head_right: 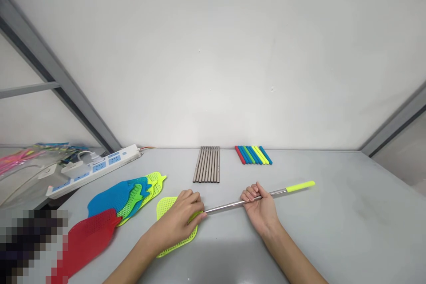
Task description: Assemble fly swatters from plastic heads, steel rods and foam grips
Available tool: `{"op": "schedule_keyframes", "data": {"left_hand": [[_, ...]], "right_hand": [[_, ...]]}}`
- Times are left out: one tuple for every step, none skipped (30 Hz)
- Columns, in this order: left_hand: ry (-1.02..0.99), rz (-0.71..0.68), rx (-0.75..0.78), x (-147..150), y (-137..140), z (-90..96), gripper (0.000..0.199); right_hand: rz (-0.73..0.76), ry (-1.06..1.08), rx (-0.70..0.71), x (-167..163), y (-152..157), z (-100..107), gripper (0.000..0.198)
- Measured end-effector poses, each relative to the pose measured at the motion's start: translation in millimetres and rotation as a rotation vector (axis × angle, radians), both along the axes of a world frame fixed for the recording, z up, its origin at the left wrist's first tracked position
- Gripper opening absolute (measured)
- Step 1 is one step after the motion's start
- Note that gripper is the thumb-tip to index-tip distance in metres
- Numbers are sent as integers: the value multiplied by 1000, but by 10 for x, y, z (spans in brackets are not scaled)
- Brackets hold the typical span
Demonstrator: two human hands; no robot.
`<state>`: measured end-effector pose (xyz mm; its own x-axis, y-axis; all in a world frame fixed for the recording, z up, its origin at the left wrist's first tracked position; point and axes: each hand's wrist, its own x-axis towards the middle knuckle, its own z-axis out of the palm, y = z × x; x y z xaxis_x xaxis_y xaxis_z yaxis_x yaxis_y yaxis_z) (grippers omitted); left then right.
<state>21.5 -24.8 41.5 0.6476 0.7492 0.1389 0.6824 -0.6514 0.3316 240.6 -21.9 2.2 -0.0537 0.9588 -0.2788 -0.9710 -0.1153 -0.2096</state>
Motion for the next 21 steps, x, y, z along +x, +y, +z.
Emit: {"op": "schedule_keyframes", "data": {"left_hand": [[13, -11, 10, 8, -2, -2, 25], [20, -20, 16, 17, -5, -2, 25], [22, -28, 19, 27, -9, -3, 25], [21, -36, 19, 39, -14, -5, 25], [17, -41, 16, 51, -22, -10, 24], [11, -45, 9, 65, -33, -18, 23], [6, -47, 1, 80, -46, -31, 23], [2, -46, -7, 95, -60, -46, 23], [-1, -42, -12, 111, -74, -64, 23], [-2, -37, -16, 125, -88, -82, 23], [-3, -31, -18, 139, -100, -101, 23], [-3, -26, -18, 151, -110, -118, 24], [-4, -24, -20, 160, -116, -132, 24], [-6, -22, -22, 167, -120, -143, 25], [-9, -23, -26, 173, -121, -151, 25], [-14, -24, -30, 176, -119, -156, 26], [-18, -25, -33, 178, -117, -160, 26], [-22, -27, -36, 180, -114, -162, 26], [-27, -27, -39, 181, -112, -165, 26], [-32, -27, -42, 182, -110, -167, 27], [-37, -26, -47, 183, -108, -169, 27]], "right_hand": [[-4, 13, -1, -2, -3, -3, 26], [-10, 21, -1, -3, -7, -7, 28], [-18, 22, 1, -3, -11, -12, 30], [-28, 17, 5, -3, -17, -18, 31], [-42, 7, 9, -1, -24, -24, 33], [-57, -3, 12, 1, -30, -30, 34], [-71, -13, 9, 3, -35, -36, 35], [-85, -21, 3, 6, -39, -41, 35], [-98, -29, -3, 9, -41, -46, 36], [-109, -35, -10, 12, -42, -50, 36], [-118, -40, -17, 13, -41, -52, 36], [-126, -46, -24, 13, -40, -54, 37], [-134, -53, -29, 12, -38, -54, 37], [-140, -58, -31, 9, -36, -54, 37], [-145, -63, -32, 5, -36, -53, 37], [-149, -67, -31, -1, -35, -52, 38], [-153, -70, -28, -10, -36, -51, 38], [-154, -73, -27, -21, -36, -50, 38], [-154, -75, -26, -34, -36, -49, 38], [-153, -77, -28, -48, -35, -47, 38], [-149, -80, -31, -64, -33, -45, 38]]}}
